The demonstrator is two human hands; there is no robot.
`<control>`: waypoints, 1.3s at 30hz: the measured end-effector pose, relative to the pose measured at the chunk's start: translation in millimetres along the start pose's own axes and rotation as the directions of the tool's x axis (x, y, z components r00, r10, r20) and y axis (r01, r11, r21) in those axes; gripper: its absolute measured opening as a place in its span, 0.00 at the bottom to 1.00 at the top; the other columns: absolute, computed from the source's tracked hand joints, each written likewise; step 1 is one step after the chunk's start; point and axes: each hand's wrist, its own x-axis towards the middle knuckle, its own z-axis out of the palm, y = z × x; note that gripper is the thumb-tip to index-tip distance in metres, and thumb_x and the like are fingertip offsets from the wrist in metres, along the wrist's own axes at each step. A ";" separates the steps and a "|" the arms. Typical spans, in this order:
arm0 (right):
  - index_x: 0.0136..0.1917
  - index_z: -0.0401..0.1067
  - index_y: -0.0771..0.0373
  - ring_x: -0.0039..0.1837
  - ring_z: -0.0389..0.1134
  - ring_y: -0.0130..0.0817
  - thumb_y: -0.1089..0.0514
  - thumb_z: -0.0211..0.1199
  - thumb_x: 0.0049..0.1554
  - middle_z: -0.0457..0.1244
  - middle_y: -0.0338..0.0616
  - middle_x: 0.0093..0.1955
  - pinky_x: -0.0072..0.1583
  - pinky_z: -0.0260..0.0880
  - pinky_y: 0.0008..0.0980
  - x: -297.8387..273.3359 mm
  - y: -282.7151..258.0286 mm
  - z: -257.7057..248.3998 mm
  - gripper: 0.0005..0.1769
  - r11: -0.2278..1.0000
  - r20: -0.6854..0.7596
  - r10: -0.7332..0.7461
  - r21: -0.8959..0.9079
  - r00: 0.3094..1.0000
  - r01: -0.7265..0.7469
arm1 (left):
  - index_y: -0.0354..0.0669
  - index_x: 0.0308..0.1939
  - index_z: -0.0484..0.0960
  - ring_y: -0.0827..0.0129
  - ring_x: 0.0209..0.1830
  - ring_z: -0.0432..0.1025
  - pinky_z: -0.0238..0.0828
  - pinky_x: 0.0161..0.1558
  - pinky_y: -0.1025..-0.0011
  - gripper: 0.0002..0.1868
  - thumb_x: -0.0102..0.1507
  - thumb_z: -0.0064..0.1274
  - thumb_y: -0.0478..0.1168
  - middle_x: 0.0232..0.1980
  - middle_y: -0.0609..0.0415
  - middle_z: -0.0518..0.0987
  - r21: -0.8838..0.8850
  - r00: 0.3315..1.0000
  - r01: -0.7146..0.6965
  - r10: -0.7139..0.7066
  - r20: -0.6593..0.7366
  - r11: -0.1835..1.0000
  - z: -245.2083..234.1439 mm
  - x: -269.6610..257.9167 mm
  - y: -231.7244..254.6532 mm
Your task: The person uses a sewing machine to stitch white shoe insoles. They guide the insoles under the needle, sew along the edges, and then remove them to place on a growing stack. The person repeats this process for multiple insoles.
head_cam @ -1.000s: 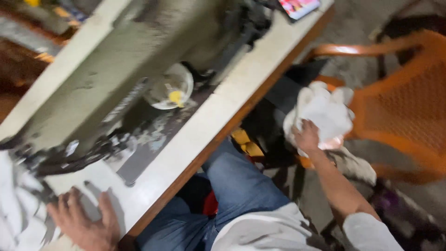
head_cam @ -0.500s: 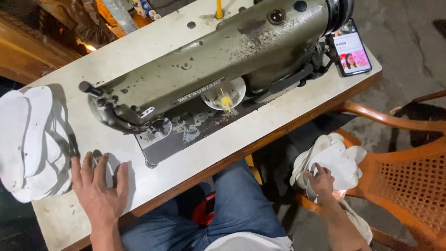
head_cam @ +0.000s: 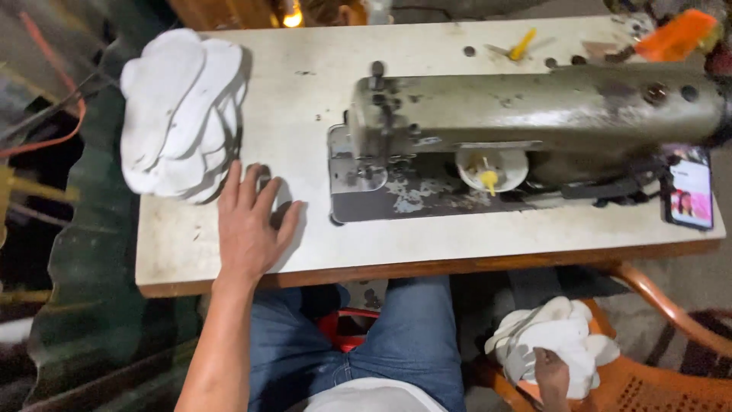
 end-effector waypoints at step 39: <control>0.53 0.79 0.68 0.57 0.67 0.40 0.51 0.71 0.56 0.70 0.48 0.52 0.57 0.61 0.44 -243.4 -277.5 -172.5 0.18 0.954 0.054 -0.298 -0.007 0.953 0.299 | 0.40 0.55 0.82 0.43 0.76 0.57 0.65 0.62 0.46 0.20 0.68 0.55 0.52 0.66 0.38 0.74 0.037 0.993 0.099 -0.101 0.056 0.994 7.2 -12.0 -2.9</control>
